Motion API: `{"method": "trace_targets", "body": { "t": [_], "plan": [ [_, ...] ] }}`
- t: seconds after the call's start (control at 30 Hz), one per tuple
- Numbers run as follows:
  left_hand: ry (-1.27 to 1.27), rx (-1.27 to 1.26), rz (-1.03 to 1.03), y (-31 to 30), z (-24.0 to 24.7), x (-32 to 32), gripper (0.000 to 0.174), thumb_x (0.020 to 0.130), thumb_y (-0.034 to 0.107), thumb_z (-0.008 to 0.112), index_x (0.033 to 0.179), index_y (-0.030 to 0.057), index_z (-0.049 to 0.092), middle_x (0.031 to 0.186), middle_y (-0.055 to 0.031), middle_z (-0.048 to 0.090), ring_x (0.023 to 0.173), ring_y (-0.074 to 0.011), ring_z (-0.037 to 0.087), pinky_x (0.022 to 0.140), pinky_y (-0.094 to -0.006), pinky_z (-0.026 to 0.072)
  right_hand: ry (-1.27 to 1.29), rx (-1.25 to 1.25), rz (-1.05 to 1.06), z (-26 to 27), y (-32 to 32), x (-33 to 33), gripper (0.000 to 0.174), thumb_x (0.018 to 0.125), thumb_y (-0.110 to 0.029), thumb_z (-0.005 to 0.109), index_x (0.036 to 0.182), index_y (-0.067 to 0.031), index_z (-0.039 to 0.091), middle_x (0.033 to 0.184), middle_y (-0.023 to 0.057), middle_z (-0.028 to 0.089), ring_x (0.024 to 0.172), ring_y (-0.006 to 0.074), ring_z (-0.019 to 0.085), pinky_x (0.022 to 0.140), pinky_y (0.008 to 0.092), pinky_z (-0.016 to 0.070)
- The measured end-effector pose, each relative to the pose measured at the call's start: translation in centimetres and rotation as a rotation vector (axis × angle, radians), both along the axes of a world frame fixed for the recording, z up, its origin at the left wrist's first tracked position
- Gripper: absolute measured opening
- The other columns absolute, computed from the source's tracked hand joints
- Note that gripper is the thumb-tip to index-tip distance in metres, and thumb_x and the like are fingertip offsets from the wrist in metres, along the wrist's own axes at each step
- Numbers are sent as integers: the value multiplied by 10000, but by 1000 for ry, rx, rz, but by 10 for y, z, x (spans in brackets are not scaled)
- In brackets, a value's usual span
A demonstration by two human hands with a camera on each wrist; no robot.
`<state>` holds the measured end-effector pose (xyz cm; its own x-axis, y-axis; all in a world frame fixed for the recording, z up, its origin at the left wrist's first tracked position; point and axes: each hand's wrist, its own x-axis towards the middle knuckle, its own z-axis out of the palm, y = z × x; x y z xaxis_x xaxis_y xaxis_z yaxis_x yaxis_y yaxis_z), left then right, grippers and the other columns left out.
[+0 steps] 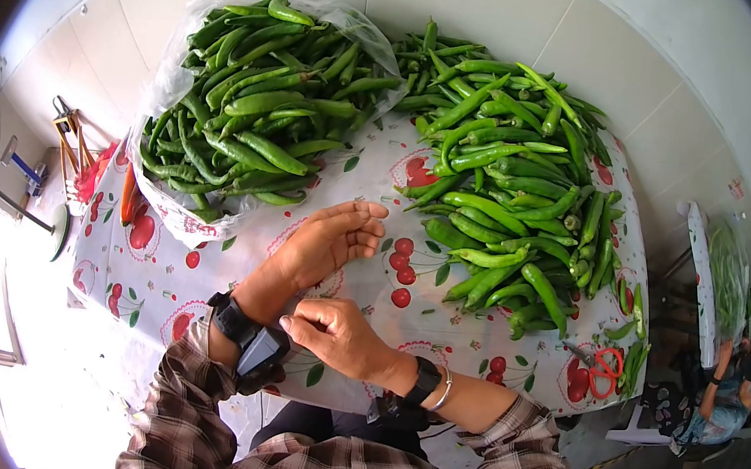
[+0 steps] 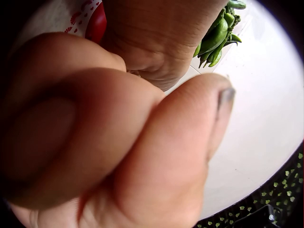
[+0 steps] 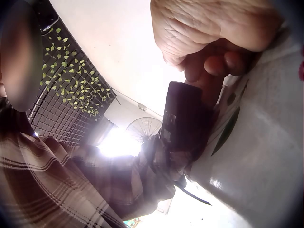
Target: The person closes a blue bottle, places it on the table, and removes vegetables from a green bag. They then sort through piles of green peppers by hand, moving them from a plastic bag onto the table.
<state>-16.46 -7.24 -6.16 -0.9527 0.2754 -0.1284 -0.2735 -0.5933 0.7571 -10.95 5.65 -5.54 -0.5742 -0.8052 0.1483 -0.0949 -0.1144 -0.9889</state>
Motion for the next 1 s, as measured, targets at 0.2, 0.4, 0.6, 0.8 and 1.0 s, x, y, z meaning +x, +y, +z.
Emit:
{"method": "trace_targets", "body": {
  "t": [0.2, 0.4, 0.6, 0.8, 1.0],
  "plan": [
    [-24, 29, 11, 0, 1, 0, 232, 918, 108, 435, 1105, -14, 500, 915, -76, 577, 786, -146, 562, 730, -259, 475, 24, 47, 30, 1, 1, -2, 303, 880, -151, 541, 622, -24, 444, 554, -2, 445, 540, 62, 366, 500, 250, 333],
    [-2, 14, 2, 0, 0, 0, 259, 913, 116, 433, 1126, -19, 492, 927, -71, 577, 809, -146, 551, 758, -267, 467, 98, -1, -31, -3, 0, -1, 294, 865, -152, 548, 629, -2, 454, 531, 52, 434, 505, 96, 358, 486, 282, 331],
    [2, -10, 0, -1, 2, 0, 284, 914, 134, 425, 1147, -20, 478, 952, -72, 573, 827, -143, 544, 766, -264, 465, 133, 20, -41, 1, 1, -1, 296, 849, -181, 551, 640, 14, 473, 526, 105, 450, 476, 141, 367, 480, 314, 343],
    [-27, -206, -92, -5, 15, 0, 291, 909, 152, 447, 1150, -5, 493, 922, -39, 586, 810, -114, 545, 758, -251, 460, 202, 13, -25, 0, 3, 0, 305, 835, -190, 548, 632, 23, 466, 541, 148, 446, 473, 192, 374, 493, 339, 353],
    [260, -823, -218, 8, 71, -16, 350, 884, 180, 501, 1194, 17, 498, 924, -33, 595, 839, -113, 551, 783, -261, 452, 157, 73, -19, -1, 2, 0, 315, 801, -231, 551, 625, 25, 498, 552, 180, 462, 481, 258, 414, 516, 371, 364]
  ]
}}
